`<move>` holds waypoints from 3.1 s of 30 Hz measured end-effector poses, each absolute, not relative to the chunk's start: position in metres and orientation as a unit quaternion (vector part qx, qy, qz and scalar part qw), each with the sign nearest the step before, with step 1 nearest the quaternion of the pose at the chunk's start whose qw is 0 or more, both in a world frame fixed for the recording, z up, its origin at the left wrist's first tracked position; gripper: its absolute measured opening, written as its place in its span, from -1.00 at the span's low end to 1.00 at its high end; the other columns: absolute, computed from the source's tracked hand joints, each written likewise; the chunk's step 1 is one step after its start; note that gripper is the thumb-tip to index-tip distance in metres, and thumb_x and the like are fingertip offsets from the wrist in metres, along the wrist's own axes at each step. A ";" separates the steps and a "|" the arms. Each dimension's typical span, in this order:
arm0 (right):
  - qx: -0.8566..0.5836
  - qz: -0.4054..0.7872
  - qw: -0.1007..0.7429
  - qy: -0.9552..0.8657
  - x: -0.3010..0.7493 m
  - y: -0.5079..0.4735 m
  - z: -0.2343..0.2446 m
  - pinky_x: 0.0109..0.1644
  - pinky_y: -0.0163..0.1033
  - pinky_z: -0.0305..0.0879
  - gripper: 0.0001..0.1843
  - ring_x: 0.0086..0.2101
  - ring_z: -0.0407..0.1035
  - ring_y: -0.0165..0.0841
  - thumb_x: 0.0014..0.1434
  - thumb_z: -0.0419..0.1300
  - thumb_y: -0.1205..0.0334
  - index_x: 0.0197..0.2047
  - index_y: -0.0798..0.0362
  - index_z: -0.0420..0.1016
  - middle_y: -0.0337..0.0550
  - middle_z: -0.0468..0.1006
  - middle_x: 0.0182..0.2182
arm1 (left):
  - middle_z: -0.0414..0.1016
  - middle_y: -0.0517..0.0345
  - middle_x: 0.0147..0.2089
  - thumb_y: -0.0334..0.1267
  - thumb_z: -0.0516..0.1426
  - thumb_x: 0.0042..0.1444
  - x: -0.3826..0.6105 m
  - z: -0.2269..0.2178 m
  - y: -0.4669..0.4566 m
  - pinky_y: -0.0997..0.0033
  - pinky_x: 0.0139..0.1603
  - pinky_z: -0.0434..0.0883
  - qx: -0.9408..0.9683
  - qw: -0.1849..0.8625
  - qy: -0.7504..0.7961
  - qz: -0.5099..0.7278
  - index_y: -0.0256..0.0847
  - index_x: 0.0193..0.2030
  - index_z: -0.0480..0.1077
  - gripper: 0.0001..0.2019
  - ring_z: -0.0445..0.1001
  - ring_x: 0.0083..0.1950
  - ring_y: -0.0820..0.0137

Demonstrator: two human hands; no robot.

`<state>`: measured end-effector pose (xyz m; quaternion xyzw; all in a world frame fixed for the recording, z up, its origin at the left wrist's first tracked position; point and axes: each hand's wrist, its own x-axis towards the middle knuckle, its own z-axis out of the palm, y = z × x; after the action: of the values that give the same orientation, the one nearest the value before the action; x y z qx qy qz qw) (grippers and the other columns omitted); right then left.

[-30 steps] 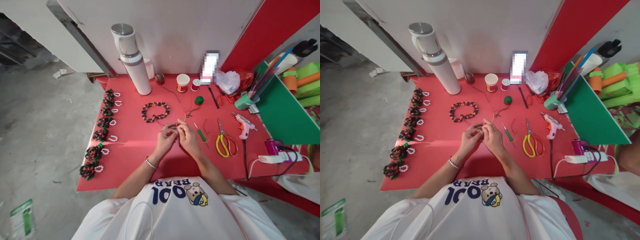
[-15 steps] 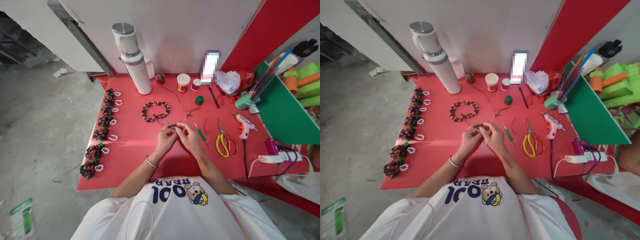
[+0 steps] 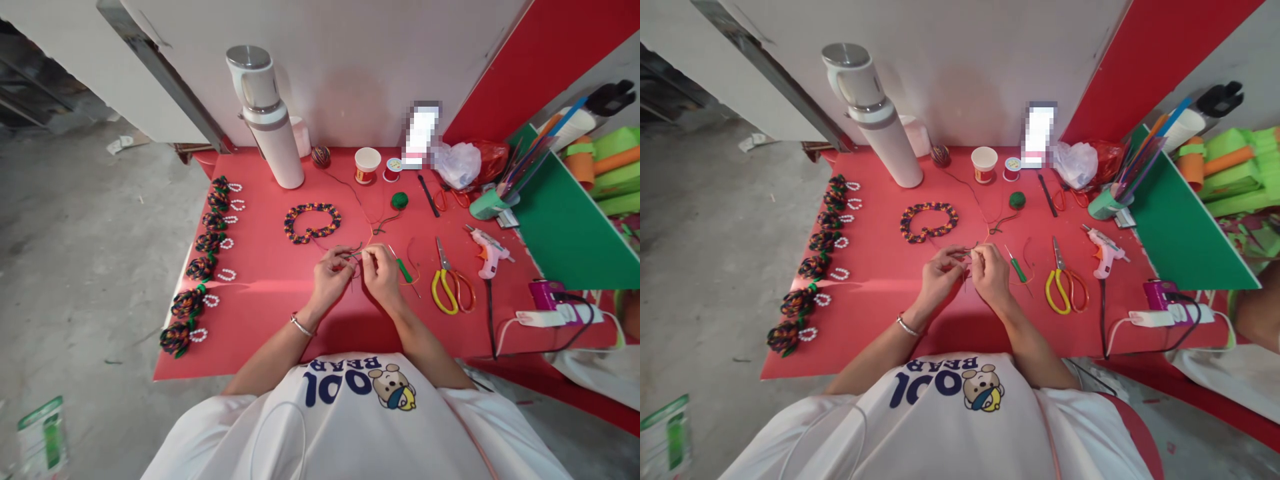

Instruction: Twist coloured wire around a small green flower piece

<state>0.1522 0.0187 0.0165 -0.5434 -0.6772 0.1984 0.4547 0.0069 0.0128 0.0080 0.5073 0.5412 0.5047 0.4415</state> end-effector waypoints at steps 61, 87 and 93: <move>-0.420 0.634 0.606 -0.234 0.172 0.038 0.021 -0.64 -0.50 0.14 -0.62 -0.55 0.38 -0.54 -0.03 0.55 -0.02 -0.27 -0.02 0.56 -0.25 0.71 -0.34 | 0.48 0.29 -0.55 -0.25 0.51 -0.26 -0.013 0.025 0.022 0.60 -0.77 0.21 0.223 0.722 0.407 0.512 -0.27 -0.29 0.48 -0.58 0.23 -0.73 0.62; -0.466 0.655 0.429 -0.412 0.151 0.021 0.018 -0.57 -0.33 0.31 -0.63 -0.64 0.30 -0.48 -0.01 0.49 -0.08 -0.34 0.05 0.59 -0.34 0.48 -0.61 | 0.33 0.28 -0.58 0.07 0.43 -0.05 -0.010 0.021 0.018 0.55 -0.70 0.11 0.235 0.765 0.382 0.461 -0.28 -0.37 0.45 -0.56 0.21 -0.67 0.59; -0.471 0.660 0.408 -0.419 0.147 0.019 0.016 -0.45 -0.28 0.48 -0.56 -0.50 0.49 -0.40 0.02 0.47 -0.09 -0.13 0.05 0.70 -0.21 0.64 -0.44 | 0.46 0.22 -0.51 -0.06 0.49 -0.16 -0.006 0.017 0.019 0.54 -0.63 0.22 0.217 0.705 0.427 0.523 -0.28 -0.39 0.44 -0.59 0.34 -0.62 0.56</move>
<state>0.1472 0.0188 0.0157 -0.4715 -0.4194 0.6598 0.4080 -0.0062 0.0194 0.0168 0.2173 0.4267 0.5229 0.7052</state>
